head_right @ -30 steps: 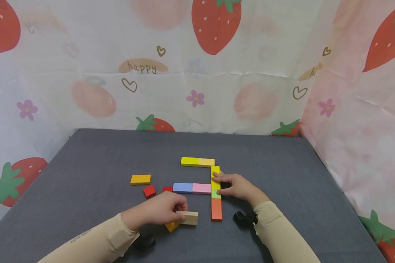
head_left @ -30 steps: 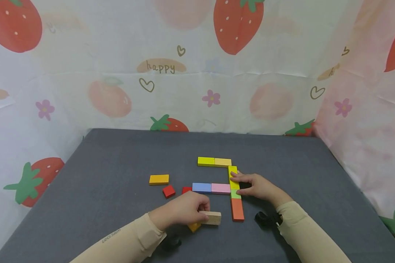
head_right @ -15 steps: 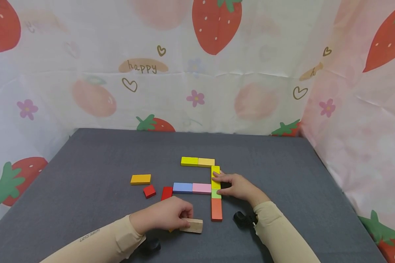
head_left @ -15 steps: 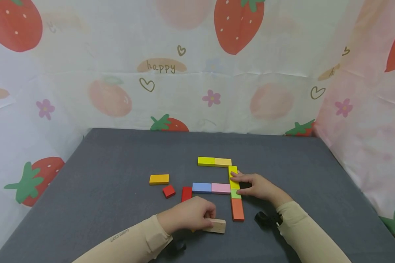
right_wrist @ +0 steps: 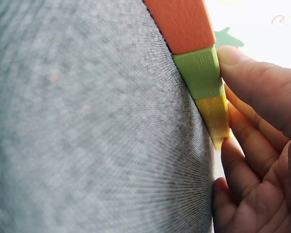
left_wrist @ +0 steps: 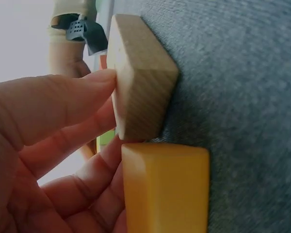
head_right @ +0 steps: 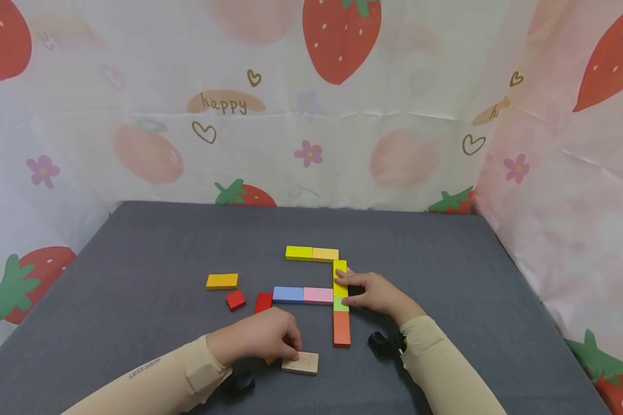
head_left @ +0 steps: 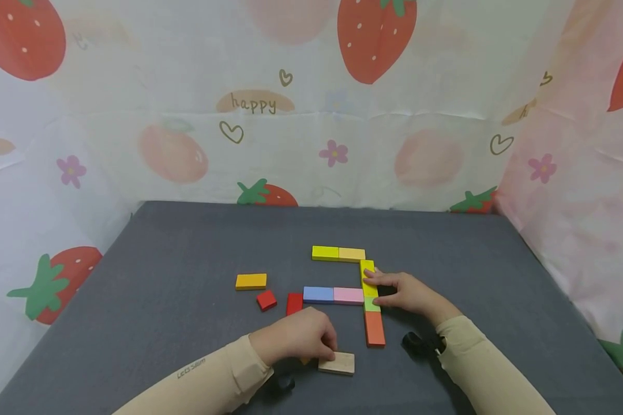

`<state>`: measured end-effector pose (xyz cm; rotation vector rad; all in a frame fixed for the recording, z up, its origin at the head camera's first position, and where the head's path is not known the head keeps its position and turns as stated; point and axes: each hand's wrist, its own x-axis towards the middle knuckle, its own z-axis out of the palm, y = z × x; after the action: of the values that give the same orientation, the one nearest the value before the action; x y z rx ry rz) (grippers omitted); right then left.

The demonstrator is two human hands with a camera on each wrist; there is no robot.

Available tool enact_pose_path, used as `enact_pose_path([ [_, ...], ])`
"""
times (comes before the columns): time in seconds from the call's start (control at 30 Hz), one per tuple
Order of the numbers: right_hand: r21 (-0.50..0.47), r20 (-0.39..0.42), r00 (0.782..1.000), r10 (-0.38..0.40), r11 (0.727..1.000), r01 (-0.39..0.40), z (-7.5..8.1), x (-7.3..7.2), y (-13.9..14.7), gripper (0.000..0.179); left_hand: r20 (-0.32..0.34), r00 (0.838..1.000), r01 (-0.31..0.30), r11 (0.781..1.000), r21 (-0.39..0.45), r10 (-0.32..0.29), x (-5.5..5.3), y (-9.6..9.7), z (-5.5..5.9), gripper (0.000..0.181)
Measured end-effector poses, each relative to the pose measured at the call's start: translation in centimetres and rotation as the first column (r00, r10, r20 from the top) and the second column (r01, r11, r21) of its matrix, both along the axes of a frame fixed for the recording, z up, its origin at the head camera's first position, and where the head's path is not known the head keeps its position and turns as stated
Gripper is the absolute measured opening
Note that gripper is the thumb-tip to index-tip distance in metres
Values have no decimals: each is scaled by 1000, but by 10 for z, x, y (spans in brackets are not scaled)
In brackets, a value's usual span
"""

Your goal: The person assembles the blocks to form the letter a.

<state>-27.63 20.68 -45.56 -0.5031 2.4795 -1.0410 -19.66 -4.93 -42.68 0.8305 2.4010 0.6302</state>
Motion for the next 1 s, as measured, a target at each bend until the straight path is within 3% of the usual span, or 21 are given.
enact_pose_path([
  [0.4, 21, -12, 1000, 21, 1000, -21, 0, -3, 0, 52, 15, 1000, -14, 999, -37, 14, -1, -1, 3, 9],
  [0.53, 24, -16, 999, 28, 999, -27, -1, -3, 1, 52, -11, 1000, 14, 999, -35, -15, -1, 0, 1, 13],
  [0.77, 18, -10, 1000, 28, 999, -28, -2, -3, 1, 51, -100, 985, 132, 989, -64, -138, 4, 4, 1, 23],
  [1.0, 18, -11, 1000, 24, 1000, -24, -2, -3, 1, 50, -106, 986, 121, 990, -68, -127, 6, 4, 1, 23],
])
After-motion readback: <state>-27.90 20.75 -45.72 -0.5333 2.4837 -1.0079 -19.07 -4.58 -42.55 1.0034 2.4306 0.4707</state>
